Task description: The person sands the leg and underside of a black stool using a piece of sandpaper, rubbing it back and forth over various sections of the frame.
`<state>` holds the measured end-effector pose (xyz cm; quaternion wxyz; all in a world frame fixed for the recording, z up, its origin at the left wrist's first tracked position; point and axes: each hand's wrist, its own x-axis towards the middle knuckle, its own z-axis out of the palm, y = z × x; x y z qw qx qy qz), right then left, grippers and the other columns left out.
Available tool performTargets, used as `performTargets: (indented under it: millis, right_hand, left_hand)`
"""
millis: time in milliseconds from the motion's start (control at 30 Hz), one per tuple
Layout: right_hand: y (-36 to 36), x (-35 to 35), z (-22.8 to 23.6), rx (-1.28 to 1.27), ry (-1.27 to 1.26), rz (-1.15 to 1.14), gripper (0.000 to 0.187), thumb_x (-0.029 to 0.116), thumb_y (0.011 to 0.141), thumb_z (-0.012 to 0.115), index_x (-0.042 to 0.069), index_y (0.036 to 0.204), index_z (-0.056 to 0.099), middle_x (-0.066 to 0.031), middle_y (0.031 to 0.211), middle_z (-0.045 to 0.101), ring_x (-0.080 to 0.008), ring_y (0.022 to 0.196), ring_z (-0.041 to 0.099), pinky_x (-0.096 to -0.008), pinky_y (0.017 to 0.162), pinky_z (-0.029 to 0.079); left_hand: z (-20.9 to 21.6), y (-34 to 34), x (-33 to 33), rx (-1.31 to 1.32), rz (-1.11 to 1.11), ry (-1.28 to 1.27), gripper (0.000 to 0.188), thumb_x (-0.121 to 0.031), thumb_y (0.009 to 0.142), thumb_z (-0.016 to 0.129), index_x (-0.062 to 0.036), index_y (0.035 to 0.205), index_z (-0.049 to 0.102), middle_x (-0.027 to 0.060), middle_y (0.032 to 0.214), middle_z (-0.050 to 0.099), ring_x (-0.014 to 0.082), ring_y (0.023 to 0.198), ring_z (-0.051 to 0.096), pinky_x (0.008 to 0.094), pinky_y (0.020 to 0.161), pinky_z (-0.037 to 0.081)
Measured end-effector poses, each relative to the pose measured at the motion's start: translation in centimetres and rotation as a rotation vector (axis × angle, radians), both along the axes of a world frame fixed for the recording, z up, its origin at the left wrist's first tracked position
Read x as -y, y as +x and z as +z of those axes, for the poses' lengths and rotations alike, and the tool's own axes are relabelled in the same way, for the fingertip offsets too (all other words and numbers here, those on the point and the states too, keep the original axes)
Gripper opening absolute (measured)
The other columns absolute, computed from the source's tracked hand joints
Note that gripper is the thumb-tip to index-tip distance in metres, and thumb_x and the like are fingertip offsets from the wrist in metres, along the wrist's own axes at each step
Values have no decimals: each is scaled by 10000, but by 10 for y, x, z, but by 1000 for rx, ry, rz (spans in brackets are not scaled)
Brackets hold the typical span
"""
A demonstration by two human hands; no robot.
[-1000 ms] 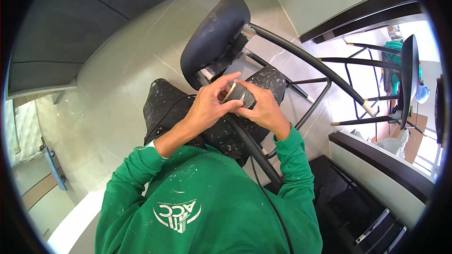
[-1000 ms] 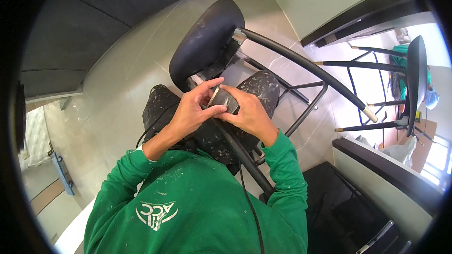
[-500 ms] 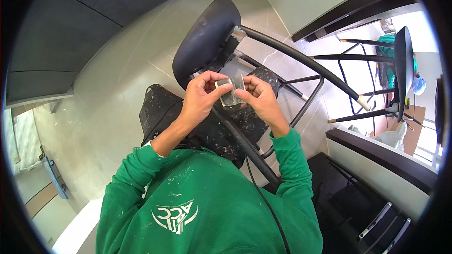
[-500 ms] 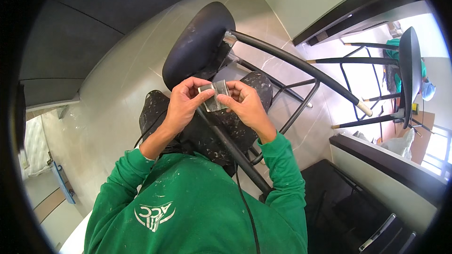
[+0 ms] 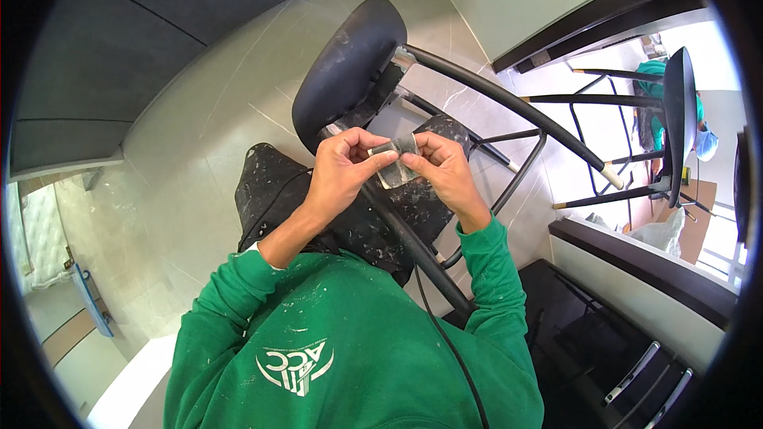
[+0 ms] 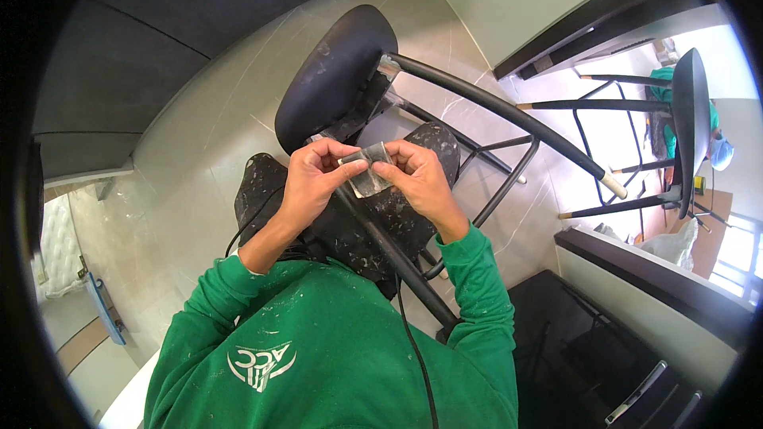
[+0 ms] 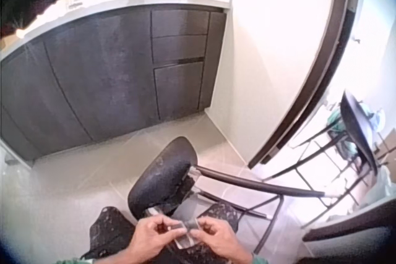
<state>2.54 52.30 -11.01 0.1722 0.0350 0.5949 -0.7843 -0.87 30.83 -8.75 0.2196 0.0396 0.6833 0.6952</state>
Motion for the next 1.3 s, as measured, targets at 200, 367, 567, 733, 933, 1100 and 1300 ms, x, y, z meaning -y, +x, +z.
performTargets:
  millis: [200, 367, 567, 733, 933, 1100, 1300]
  right_hand:
    - [2, -5, -7, -69, 71, 85, 291, 124, 1000, 712, -32, 1244, 686, -25, 1053, 727, -78, 925, 662, -255, 830, 542]
    - [2, 24, 0, -23, 104, -129, 301, 167, 994, 725, -39, 1212, 700, -33, 1061, 728, -77, 944, 655, -253, 839, 535]
    - [3, 19, -11, -18, 119, -113, 222, 137, 979, 745, -36, 1117, 742, -26, 973, 750, -78, 893, 670, -253, 814, 540]
    - [4, 31, -10, 58, -43, -82, 263, 127, 978, 750, 4, 1203, 691, -25, 1058, 733, -93, 956, 670, -263, 850, 539]
    - [8, 75, 5, 320, -475, -297, 330, 102, 981, 734, 68, 1286, 613, -36, 1153, 700, -169, 1059, 691, -354, 923, 572]
    - [-36, 55, -10, 41, -82, -462, 288, 65, 942, 738, -1, 1208, 648, -94, 1051, 745, -189, 890, 740, -336, 795, 613]
    - [-70, 58, -80, -92, 480, -230, 208, 141, 821, 817, -13, 932, 731, -66, 787, 722, -156, 732, 662, -342, 712, 525]
  left_hand:
    - [15, -1, 1, -85, -149, -251, 194, -176, 977, 767, 9, 1001, 713, -1, 826, 691, 63, 757, 615, 241, 695, 509]
    - [2, -1, 2, -144, 1, -222, 193, -176, 988, 755, 3, 955, 691, -16, 784, 652, 50, 724, 573, 243, 661, 485]
    - [-21, 4, 8, -6, -53, -137, 260, -230, 1023, 715, -12, 896, 650, -37, 762, 606, 40, 711, 524, 239, 630, 437]
    - [-15, -1, 16, -132, -145, -259, 360, -322, 1059, 654, 0, 899, 632, -37, 711, 518, 56, 687, 432, 281, 584, 354]
    - [-5, -12, 3, -161, 99, -186, 404, -356, 1042, 654, 11, 876, 619, 104, 649, 518, 153, 592, 452, 375, 565, 402]
    - [10, -78, 26, -390, 25, -507, 428, -443, 1015, 672, -32, 902, 715, 85, 731, 647, 168, 695, 579, 370, 659, 464]
    - [-21, -172, 26, -464, 71, -817, 748, -568, 973, 664, 41, 1394, 555, 252, 1419, 607, 415, 1298, 602, 480, 1088, 469]
